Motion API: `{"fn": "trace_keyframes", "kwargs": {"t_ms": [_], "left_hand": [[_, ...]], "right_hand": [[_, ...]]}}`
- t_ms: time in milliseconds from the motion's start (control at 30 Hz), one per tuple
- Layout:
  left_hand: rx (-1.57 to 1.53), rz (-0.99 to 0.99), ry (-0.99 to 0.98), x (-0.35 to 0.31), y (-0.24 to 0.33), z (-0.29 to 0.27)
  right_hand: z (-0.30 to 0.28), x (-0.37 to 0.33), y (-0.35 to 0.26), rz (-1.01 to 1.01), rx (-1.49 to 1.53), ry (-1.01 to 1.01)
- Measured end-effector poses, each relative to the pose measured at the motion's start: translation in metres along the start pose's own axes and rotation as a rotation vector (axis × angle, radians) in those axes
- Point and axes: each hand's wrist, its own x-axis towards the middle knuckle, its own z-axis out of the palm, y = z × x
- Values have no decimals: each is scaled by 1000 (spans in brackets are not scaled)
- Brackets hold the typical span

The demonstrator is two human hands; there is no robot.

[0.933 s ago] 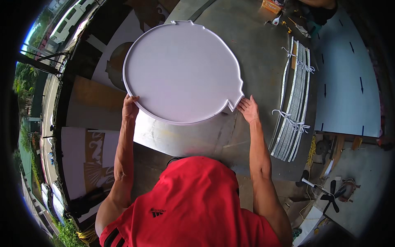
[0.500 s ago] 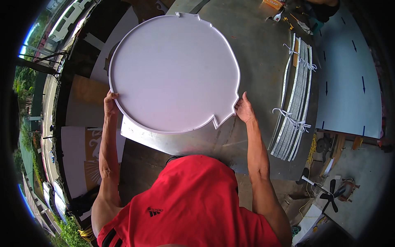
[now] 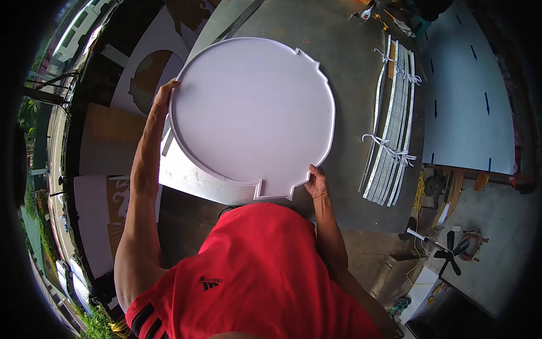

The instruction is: The person arranges a white circular plastic base on a metal workbench and places several long white plastic strips across it. They then pick up a metal frame and wipe it with a dark cloth.

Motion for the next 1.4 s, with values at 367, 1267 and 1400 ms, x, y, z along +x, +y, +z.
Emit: {"fn": "trace_keyframes", "kwargs": {"t_ms": [367,1267,1400], "left_hand": [[529,69,139,55,-100,35],[1046,485,335,-26,-161,87],[1192,608,361,-24,-168,73]], "right_hand": [[-23,-47,14,-173,-188,180],[-49,-26,-81,-625,-1532,1152],[-29,-37,-85,-666,-1823,1063]]}}
